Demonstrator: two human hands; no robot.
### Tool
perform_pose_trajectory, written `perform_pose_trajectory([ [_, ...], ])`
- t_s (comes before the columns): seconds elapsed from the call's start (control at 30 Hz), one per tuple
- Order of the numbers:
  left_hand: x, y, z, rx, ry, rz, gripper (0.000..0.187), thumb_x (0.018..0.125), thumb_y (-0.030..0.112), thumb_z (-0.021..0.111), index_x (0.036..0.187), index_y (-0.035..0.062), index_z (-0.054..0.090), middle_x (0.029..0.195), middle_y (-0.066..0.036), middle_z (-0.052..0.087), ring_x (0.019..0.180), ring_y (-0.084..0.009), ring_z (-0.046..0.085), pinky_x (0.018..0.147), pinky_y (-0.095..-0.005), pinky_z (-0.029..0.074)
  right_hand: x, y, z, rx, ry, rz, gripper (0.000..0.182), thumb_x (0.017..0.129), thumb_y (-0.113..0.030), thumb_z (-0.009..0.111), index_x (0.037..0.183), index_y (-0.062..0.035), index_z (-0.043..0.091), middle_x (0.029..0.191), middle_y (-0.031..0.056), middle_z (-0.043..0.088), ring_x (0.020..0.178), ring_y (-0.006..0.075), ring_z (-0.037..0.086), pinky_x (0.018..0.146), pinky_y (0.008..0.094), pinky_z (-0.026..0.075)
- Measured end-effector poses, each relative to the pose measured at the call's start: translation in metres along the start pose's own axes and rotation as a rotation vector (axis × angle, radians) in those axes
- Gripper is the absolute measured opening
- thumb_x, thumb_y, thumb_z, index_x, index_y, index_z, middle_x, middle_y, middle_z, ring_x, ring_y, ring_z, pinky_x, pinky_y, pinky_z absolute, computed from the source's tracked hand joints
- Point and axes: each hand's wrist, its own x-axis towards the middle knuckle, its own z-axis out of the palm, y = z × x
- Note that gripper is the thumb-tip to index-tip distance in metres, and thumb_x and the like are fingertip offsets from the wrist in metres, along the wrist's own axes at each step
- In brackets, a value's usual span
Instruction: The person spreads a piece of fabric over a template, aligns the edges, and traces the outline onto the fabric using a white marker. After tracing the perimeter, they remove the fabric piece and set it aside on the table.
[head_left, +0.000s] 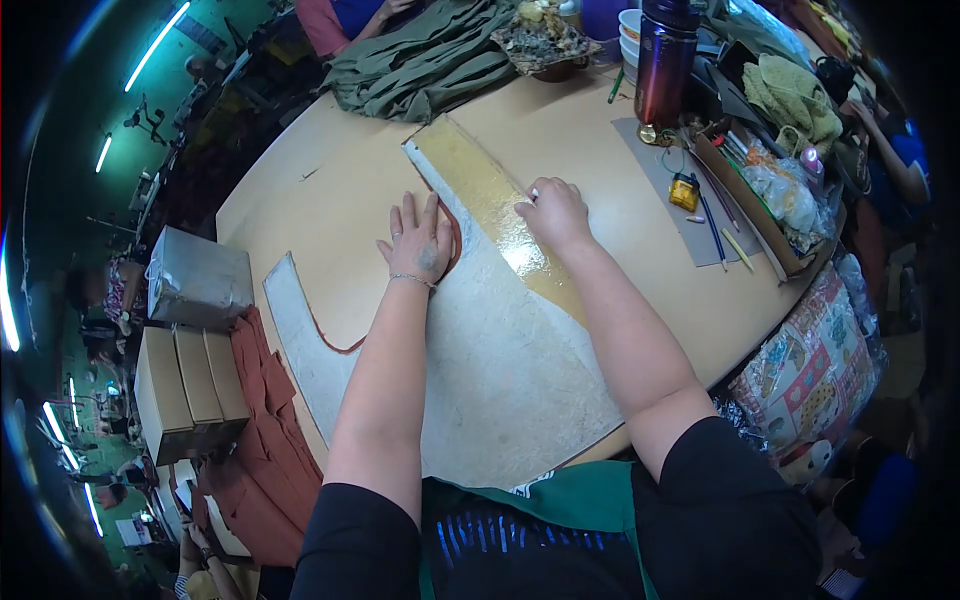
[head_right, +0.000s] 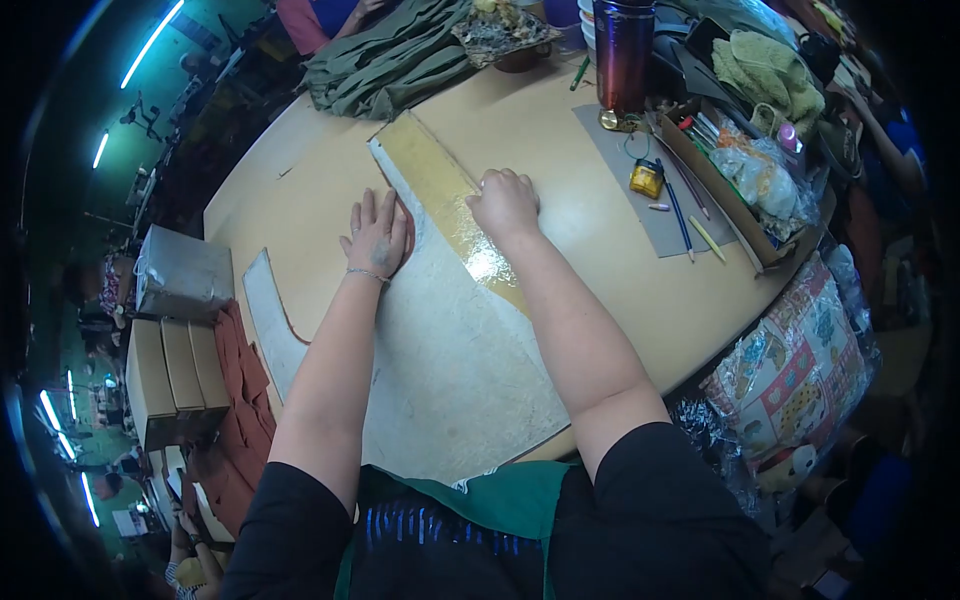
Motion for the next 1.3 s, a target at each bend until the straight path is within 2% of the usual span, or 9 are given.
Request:
perform_pose_trajectory([
  [0.23,0.002,-0.001,0.001,-0.029,0.001,0.003,0.05,0.086,0.042,0.035,0.133,0.0251,0.031,0.143,-0.009,0.019,0.131,-0.0341,0.015,0.096,-0.0653,0.017,-0.006,0.0,0.004,-0.027,0.099,-0.058,0.027,0.073,-0.022,0.066,0.094,-0.0064,0.06,0.097,0.0116,0.058,0.095,0.0313,0.052,0.081,0.0398,0.043],
  [0.57,-0.002,-0.003,-0.002,-0.084,0.017,0.0,0.052,0.084,0.043,0.041,0.131,0.0203,0.034,0.142,-0.01,0.022,0.131,-0.032,0.017,0.096,-0.0648,0.018,-0.008,-0.003,0.005,-0.098,0.05,-0.062,0.026,0.075,-0.024,0.063,0.096,-0.0097,0.059,0.097,0.0091,0.056,0.096,0.0293,0.05,0.082,0.0405,0.042],
  [0.67,-0.046,-0.008,-0.007,-0.204,0.131,0.137,0.057,0.083,0.045,0.046,0.131,0.0162,0.035,0.142,-0.01,0.022,0.132,-0.0317,0.016,0.096,-0.0645,0.017,-0.004,-0.001,0.002,-0.115,0.015,-0.068,0.024,0.076,-0.022,0.062,0.095,-0.0078,0.059,0.098,0.0108,0.057,0.094,0.0299,0.051,0.08,0.0399,0.043],
  [0.73,-0.105,-0.005,-0.014,-0.116,0.041,0.277,0.063,0.081,0.046,0.047,0.132,0.0127,0.032,0.142,-0.009,0.022,0.132,-0.0309,0.014,0.097,-0.0628,0.018,0.005,0.002,0.004,-0.11,-0.005,-0.06,0.023,0.077,-0.02,0.061,0.094,-0.0057,0.059,0.096,0.0124,0.058,0.091,0.0311,0.053,0.08,0.0398,0.044],
  [0.83,-0.161,0.012,-0.015,-0.103,-0.107,0.338,0.066,0.08,0.052,0.047,0.134,0.0176,0.03,0.143,-0.008,0.018,0.133,-0.0311,0.011,0.096,-0.0645,0.017,0.017,0.007,0.013,-0.073,0.124,-0.225,0.02,0.079,-0.019,0.058,0.09,-0.0026,0.06,0.089,0.0114,0.06,0.085,0.0238,0.055,0.075,0.036,0.044],
  [0.93,-0.174,0.015,-0.004,-0.078,-0.117,0.351,0.068,0.079,0.055,0.046,0.135,0.0216,0.029,0.144,-0.007,0.015,0.133,-0.0312,0.009,0.095,-0.0663,0.014,0.005,-0.019,0.017,0.717,-0.136,-0.127,0.019,0.083,-0.02,0.055,0.085,-0.001,0.06,0.08,0.0072,0.06,0.075,0.0134,0.055,0.068,0.0293,0.044],
  [1.03,-0.17,0.013,-0.003,-0.103,-0.108,0.36,0.067,0.078,0.057,0.044,0.135,0.0241,0.029,0.144,-0.005,0.014,0.133,-0.0312,0.009,0.094,-0.0673,0.014,-0.024,-0.058,0.019,0.715,-0.425,0.007,0.025,0.086,-0.023,0.054,0.09,-0.0003,0.061,0.084,0.0047,0.061,0.078,0.0075,0.052,0.068,0.0249,0.043],
  [1.13,-0.171,0.011,-0.004,-0.125,-0.105,0.36,0.067,0.078,0.058,0.044,0.135,0.0247,0.028,0.144,-0.005,0.015,0.133,-0.0311,0.009,0.094,-0.0675,0.014,-0.033,-0.069,0.047,0.648,-0.621,-0.103,0.025,0.086,-0.024,0.055,0.088,0.0004,0.061,0.079,0.0039,0.062,0.073,0.008,0.053,0.068,0.0238,0.043],
  [1.3,-0.171,0.009,-0.004,-0.182,-0.111,0.352,0.07,0.078,0.06,0.041,0.135,0.0208,0.029,0.143,-0.009,0.016,0.133,-0.0322,0.01,0.094,-0.068,0.013,-0.049,-0.093,0.086,0.602,-0.626,-0.315,0.024,0.082,-0.023,0.06,0.08,0.0016,0.063,0.068,0.0085,0.063,0.063,0.0144,0.06,0.061,0.0279,0.048],
])
